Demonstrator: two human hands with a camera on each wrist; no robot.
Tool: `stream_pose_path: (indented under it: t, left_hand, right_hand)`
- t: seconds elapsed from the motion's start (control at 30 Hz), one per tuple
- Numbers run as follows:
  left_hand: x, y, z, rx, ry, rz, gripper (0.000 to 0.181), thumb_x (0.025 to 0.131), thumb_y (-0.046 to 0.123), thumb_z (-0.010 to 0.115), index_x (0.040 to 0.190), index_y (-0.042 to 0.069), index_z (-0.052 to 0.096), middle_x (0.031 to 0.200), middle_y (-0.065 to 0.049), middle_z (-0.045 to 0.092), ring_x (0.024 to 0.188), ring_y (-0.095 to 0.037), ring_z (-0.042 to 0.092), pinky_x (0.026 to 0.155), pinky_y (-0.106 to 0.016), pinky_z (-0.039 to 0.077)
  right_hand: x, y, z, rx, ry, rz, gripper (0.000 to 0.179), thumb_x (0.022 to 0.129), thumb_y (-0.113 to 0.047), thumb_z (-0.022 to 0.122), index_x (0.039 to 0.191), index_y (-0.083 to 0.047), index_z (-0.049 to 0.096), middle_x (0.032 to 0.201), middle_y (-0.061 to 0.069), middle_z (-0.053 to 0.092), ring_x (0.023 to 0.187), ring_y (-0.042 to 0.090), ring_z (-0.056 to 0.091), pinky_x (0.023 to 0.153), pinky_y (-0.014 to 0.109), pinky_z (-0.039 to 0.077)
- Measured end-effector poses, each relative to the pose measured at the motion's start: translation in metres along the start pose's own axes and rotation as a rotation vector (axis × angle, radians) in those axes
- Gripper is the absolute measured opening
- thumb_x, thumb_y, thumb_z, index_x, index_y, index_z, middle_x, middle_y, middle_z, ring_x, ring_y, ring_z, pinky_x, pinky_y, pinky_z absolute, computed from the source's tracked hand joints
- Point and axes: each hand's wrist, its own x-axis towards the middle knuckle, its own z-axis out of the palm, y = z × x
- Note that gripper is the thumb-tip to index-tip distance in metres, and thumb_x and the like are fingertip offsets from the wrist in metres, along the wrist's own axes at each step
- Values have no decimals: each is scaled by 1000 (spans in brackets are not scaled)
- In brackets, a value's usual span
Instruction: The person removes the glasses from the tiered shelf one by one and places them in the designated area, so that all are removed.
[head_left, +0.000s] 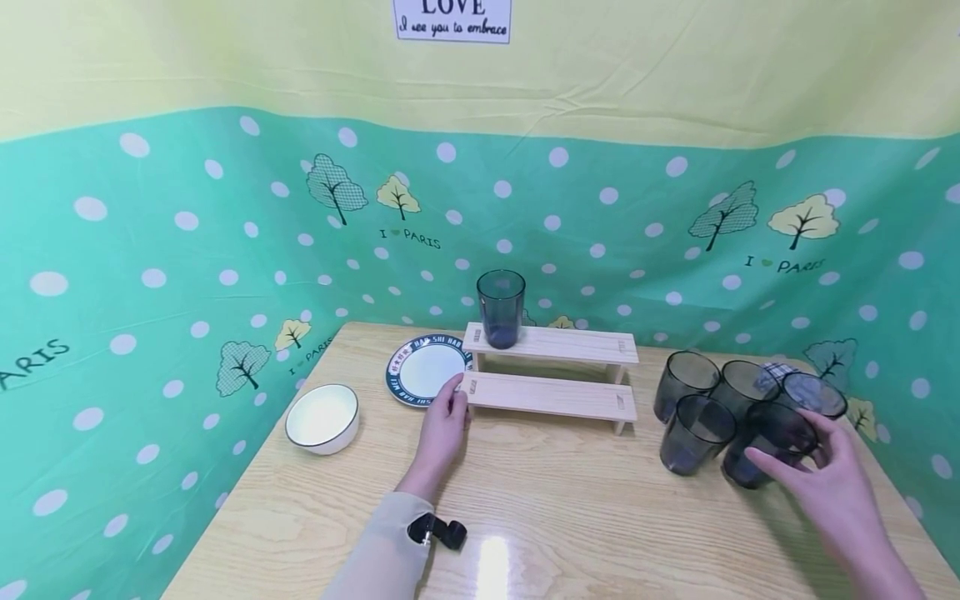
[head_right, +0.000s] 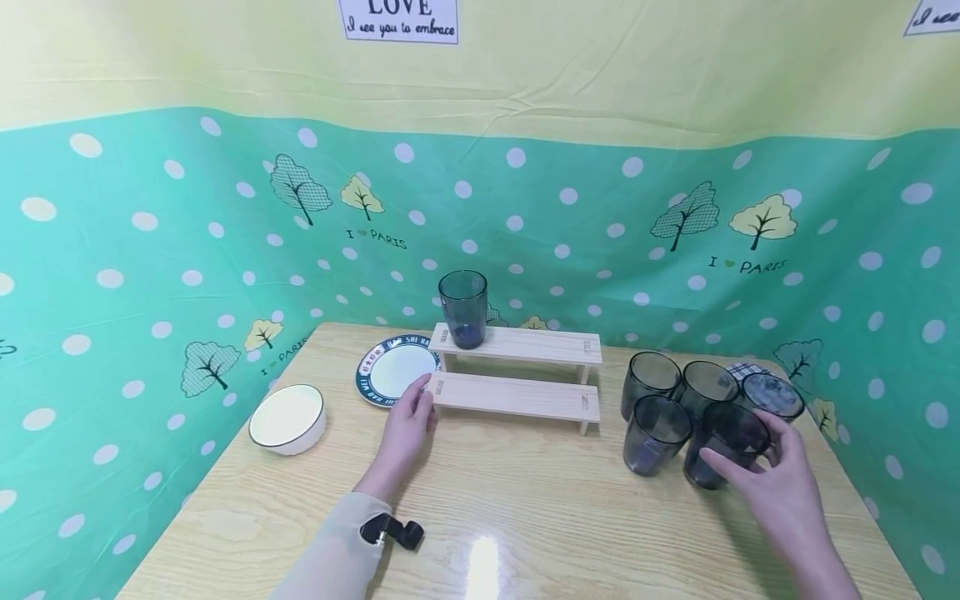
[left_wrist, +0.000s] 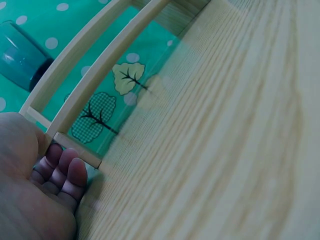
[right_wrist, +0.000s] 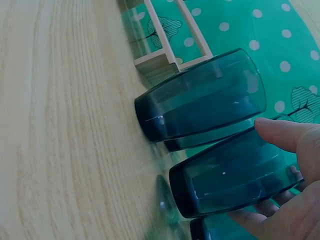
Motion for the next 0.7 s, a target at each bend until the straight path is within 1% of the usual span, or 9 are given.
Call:
stream_pose_path:
  t: [0.1, 0.17, 0.37, 0.57, 0.63, 0.7]
  left_hand:
    - [0, 0, 0, 5, -1, -7, 50, 120, 24, 46, 168, 10, 46, 93, -12, 66, 80, -22, 61, 72, -32, 56]
    - [1, -1, 0, 8, -2, -10, 50, 120, 25, 46, 168, 10, 45, 94, -12, 66, 81, -22, 61, 72, -32, 56]
    - [1, -1, 0, 0, -2, -8, 51, 120, 24, 46, 169, 9, 44, 93, -13, 66, 80, -22, 61, 72, -32, 56]
    - [-1, 0, 0, 5, -1, 1, 48, 121, 23, 45, 167, 10, 46, 92, -13, 66, 79, -22, 61, 72, -32, 55]
    - [-1, -1, 0, 6, 0, 2, 48, 121, 22, 46, 167, 10, 46, 92, -13, 66, 79, -22, 61, 71, -32, 55]
    - [-1, 0, 0, 2, 1, -1, 49, 120, 23, 46, 167, 10, 46, 92, -13, 66, 79, -23, 61, 71, -32, 55]
  right_hand:
    - [0, 2, 2, 9, 2, 17, 109, 100, -40, 85, 178, -23, 11, 180, 20, 17, 166, 26, 22, 86, 2, 45]
    - [1, 3, 3, 21, 1, 20, 109, 100, -39, 85, 178, -24, 11, 181, 20, 14, 167, 29, 19, 88, 2, 46]
    - [3, 4, 8, 49, 5, 30, 110, 99, -36, 86, 178, -23, 11, 182, 18, 14, 168, 28, 15, 96, 3, 45]
    - [4, 3, 10, 74, 5, 57, 109, 100, -35, 85, 178, -25, 9, 183, 19, 12, 167, 35, 16, 89, 2, 46]
    - [4, 3, 11, 71, 7, 58, 110, 100, -35, 86, 178, -25, 9, 182, 20, 13, 166, 37, 17, 90, 3, 47]
    - [4, 3, 11, 63, 9, 54, 110, 100, -36, 86, 178, -25, 9, 182, 21, 14, 166, 37, 16, 94, 4, 47]
